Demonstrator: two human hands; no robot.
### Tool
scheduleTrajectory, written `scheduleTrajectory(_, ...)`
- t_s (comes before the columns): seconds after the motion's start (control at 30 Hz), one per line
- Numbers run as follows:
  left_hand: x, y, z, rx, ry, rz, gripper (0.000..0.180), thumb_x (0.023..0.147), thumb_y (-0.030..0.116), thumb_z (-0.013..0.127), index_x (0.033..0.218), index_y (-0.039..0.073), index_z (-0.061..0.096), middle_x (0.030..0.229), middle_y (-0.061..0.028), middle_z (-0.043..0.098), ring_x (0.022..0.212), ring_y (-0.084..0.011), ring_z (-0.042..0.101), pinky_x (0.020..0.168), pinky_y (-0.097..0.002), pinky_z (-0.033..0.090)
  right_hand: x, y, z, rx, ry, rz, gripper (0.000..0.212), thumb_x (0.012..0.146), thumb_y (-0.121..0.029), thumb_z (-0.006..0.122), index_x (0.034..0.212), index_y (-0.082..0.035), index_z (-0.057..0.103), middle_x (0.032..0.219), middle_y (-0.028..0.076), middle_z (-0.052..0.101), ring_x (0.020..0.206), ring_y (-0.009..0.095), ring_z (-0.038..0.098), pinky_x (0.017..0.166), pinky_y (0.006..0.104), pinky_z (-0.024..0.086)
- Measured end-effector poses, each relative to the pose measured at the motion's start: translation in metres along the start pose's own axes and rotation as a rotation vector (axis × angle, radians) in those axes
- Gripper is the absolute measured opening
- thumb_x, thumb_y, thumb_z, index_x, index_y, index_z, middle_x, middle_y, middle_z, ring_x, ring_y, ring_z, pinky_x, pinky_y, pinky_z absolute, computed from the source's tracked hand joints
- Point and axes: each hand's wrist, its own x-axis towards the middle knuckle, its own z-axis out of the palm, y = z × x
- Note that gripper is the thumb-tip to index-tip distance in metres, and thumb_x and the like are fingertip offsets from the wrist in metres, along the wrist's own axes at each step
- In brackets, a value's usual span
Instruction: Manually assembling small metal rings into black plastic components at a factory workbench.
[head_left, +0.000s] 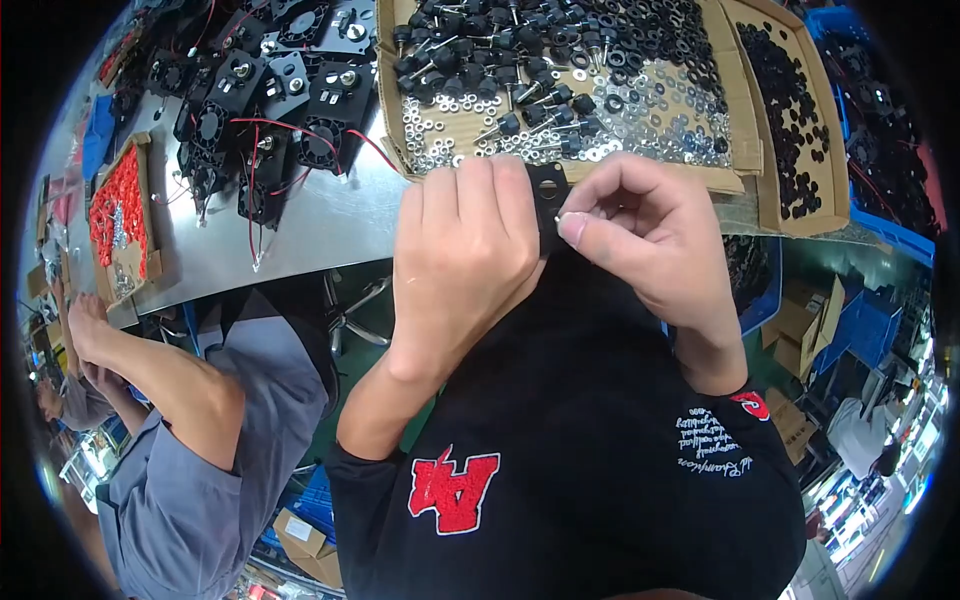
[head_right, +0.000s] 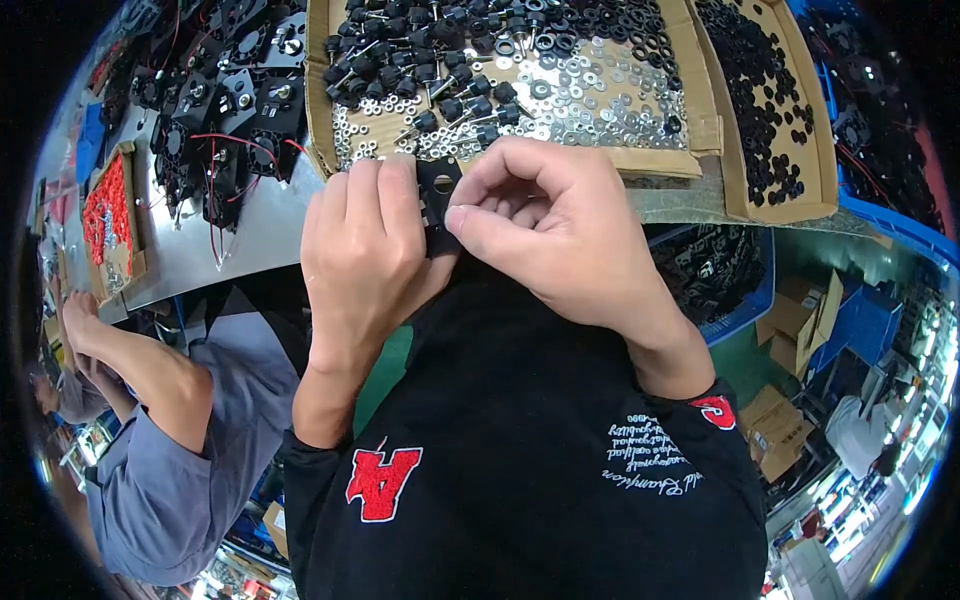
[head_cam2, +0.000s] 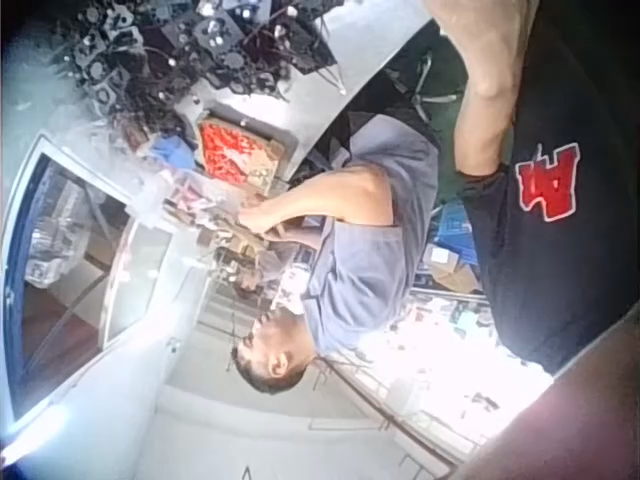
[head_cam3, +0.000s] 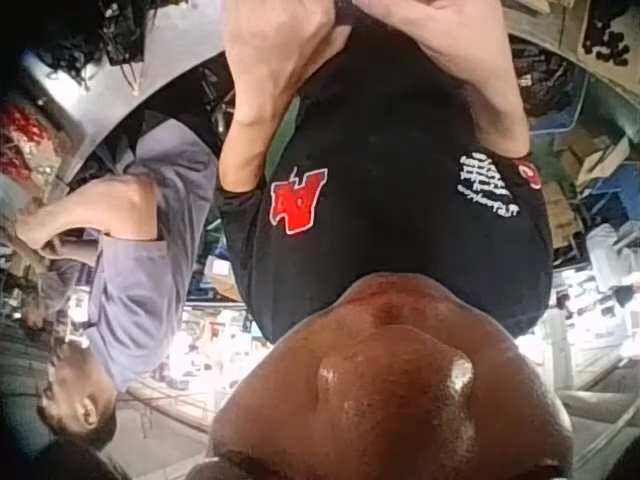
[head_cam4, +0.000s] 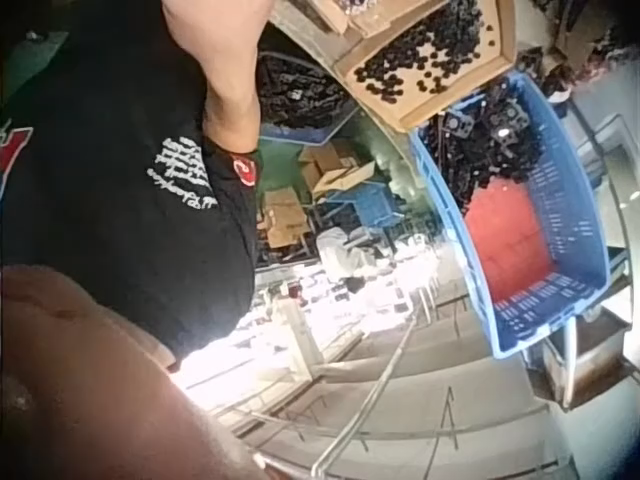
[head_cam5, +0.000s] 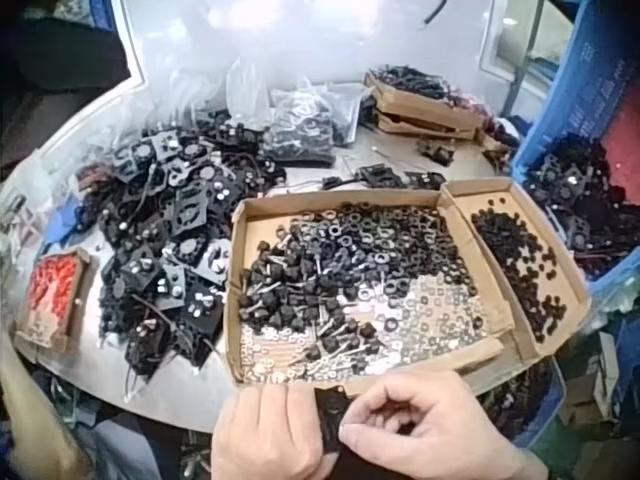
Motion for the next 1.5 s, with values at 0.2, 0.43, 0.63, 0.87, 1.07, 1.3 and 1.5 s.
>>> scheduleTrajectory(0.2,-0.002,0.000,0.007,0.107,0.099,0.018,0.012,0.076,0.009,0.058,0.086,0.002,0.058,0.070,-0.0040,0.043,0.061,-0.0181,0.045,0.055,-0.0314,0.034,0.002,0.007,0.004,0.039,0.003,0.008,0.012,0.088,-0.004,0.071,0.096,0.000,0.064,0.083,-0.003,0.058,0.071,0.001,0.049,0.062,0.0164,0.039)
scheduleTrajectory(0.43,0.000,0.001,-0.003,-0.004,0.029,-0.045,0.033,0.067,0.020,0.068,0.092,0.001,0.057,0.076,-0.0059,0.045,0.066,-0.0210,0.048,0.058,-0.0338,0.037,0.003,0.013,-0.004,-0.411,0.030,-0.625,0.028,0.079,0.001,0.071,0.107,-0.001,0.071,0.093,0.005,0.057,0.072,0.007,0.050,0.063,0.0181,0.038)
scheduleTrajectory(0.63,0.003,0.005,-0.003,-0.058,-0.045,-0.064,0.044,0.061,0.022,0.070,0.097,0.000,0.057,0.083,-0.0100,0.050,0.074,-0.0267,0.053,0.065,-0.0365,0.042,0.000,0.020,-0.009,-0.540,0.070,-0.613,0.035,0.076,-0.004,0.078,0.111,-0.002,0.073,0.099,0.010,0.062,0.080,0.016,0.061,0.070,0.0284,0.052)
scheduleTrajectory(0.87,0.007,0.016,-0.009,-0.216,-0.042,-0.125,0.055,0.056,0.022,0.073,0.104,0.001,0.056,0.087,-0.0106,0.050,0.077,-0.0285,0.053,0.068,-0.0382,0.040,-0.003,0.020,-0.022,-0.581,0.032,-0.681,0.044,0.072,-0.008,0.084,0.114,-0.002,0.074,0.100,0.014,0.070,0.086,0.023,0.068,0.073,0.0305,0.054)
scheduleTrajectory(1.07,0.008,0.007,-0.009,-0.092,-0.034,-0.095,0.048,0.056,0.020,0.071,0.099,0.003,0.058,0.082,-0.0081,0.047,0.073,-0.0252,0.051,0.063,-0.0370,0.037,0.002,0.030,-0.015,-0.563,0.057,-0.700,0.048,0.068,-0.009,0.086,0.114,-0.003,0.074,0.098,0.013,0.070,0.084,0.023,0.068,0.072,0.0308,0.054)
scheduleTrajectory(1.3,-0.013,-0.003,-0.004,-0.016,0.015,-0.079,0.040,0.076,0.032,0.068,0.098,0.000,0.058,0.082,-0.0110,0.052,0.070,-0.0286,0.052,0.061,-0.0384,0.039,0.018,0.012,-0.007,-0.448,-0.003,-0.734,0.023,0.082,-0.008,0.074,0.104,-0.002,0.074,0.088,0.010,0.065,0.077,0.020,0.064,0.070,0.0294,0.052)
scheduleTrajectory(1.5,-0.030,-0.020,-0.004,0.004,0.080,-0.075,0.044,0.078,0.033,0.075,0.099,-0.001,0.057,0.081,-0.0140,0.056,0.067,-0.0322,0.054,0.060,-0.0408,0.041,0.070,0.003,0.028,-0.856,0.074,-0.658,0.011,0.085,-0.010,0.068,0.090,0.000,0.068,0.081,0.013,0.065,0.072,0.030,0.065,0.064,0.0381,0.052)
